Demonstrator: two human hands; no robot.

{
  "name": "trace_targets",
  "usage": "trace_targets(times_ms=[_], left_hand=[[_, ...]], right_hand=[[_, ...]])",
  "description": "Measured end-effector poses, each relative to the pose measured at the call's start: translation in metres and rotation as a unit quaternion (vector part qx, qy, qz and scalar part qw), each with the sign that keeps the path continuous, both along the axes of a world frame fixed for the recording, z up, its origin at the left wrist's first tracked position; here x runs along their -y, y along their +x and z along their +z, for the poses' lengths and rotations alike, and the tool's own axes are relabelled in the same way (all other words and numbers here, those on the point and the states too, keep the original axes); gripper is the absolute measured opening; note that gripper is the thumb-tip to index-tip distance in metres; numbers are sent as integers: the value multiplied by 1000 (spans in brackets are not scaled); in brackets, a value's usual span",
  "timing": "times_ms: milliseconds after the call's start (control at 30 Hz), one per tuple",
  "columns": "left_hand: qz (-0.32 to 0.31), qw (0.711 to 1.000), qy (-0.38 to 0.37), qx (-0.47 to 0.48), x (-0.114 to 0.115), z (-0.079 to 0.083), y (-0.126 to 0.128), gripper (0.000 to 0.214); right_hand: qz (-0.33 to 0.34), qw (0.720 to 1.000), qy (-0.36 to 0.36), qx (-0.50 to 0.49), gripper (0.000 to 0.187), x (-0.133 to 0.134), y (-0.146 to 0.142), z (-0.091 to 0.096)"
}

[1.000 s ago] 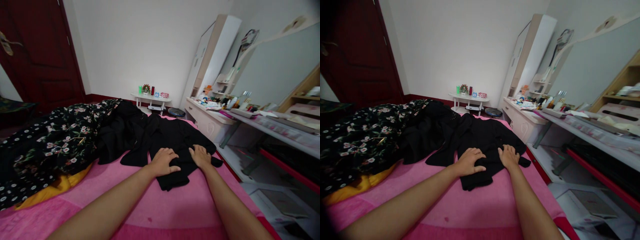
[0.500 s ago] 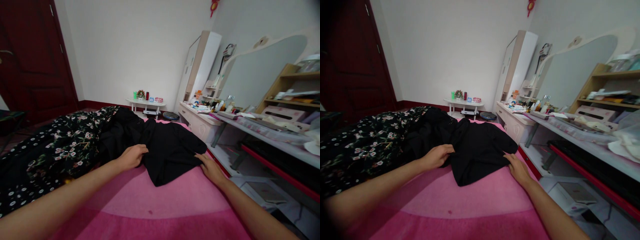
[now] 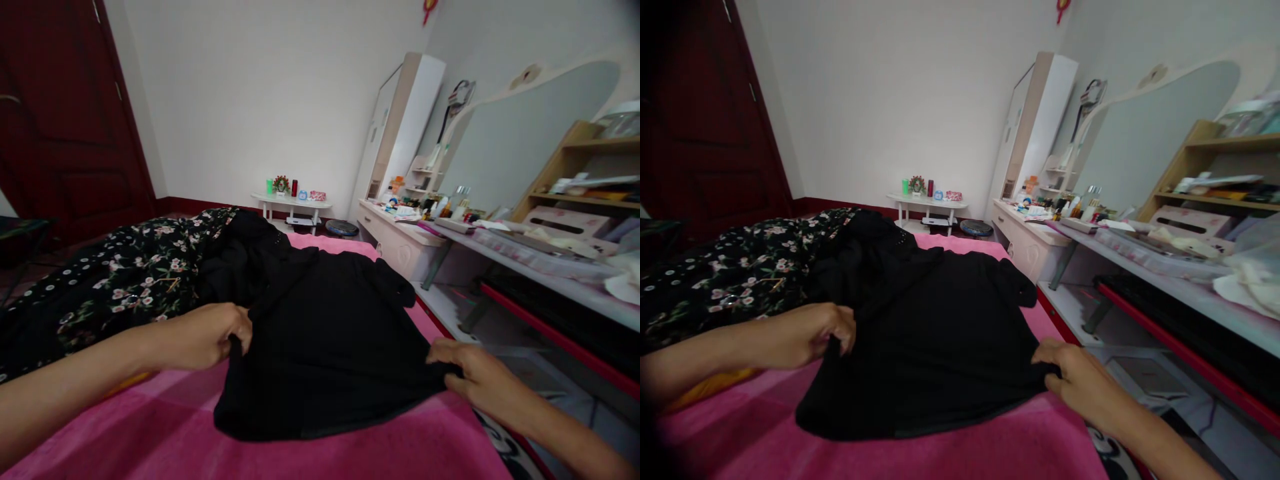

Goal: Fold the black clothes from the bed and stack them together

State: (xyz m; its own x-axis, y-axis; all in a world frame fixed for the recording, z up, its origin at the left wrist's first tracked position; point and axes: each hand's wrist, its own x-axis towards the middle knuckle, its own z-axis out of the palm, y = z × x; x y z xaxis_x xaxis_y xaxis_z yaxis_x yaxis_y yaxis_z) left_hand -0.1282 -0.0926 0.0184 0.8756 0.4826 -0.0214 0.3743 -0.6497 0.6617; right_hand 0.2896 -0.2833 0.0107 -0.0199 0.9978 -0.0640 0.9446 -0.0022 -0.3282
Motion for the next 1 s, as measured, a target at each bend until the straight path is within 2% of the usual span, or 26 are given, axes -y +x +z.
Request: trace_targets(times_ms=[67,167,233,300,367,400,500,567,633,700,800,900,1000], left_hand=[[-23,997,3,-80,8,-4,-3,36],[-48,986,-7,-160,12,6,9,33],[-69,991,-4,-113,7,13,34,31],[-77,997,0,-12,-4,12,74,28],[-63,996,28,61,-20,-1,122,27],[-29,995,66,70,-30,-12,147,29],[119,978,169,16,-68,-51,207,42],[173,968,179,7,-98,-75,230,48],[206,963,175,6,-130,-92,242,50],[228,957,176,-1,-160,-103,247,51],[237,954,185,-20,-195,-113,254,50],[252,948,189,-52,-223,-118,261,51],[274,940,186,-85,-248,-119,263,51]], right_hand=[[-3,999,-41,13,34,8,-2,-8],[-9,995,-92,35,27,4,3,-8],[-13,996,-79,42,29,-15,3,-3],[0,999,-31,33,30,-49,-4,-2],[35,999,26,7,34,-92,-21,-9],[45,998,54,-2,40,-114,-31,-17],[55,992,110,-32,55,-178,-58,-50],[70,988,132,-45,64,-214,-68,-74],[66,988,137,-38,66,-247,-68,-92],[39,991,128,-12,62,-277,-61,-104],[7,994,96,43,58,-319,-38,-112],[-11,994,60,89,60,-351,-3,-113],[-86,988,41,120,63,-371,38,-114]])
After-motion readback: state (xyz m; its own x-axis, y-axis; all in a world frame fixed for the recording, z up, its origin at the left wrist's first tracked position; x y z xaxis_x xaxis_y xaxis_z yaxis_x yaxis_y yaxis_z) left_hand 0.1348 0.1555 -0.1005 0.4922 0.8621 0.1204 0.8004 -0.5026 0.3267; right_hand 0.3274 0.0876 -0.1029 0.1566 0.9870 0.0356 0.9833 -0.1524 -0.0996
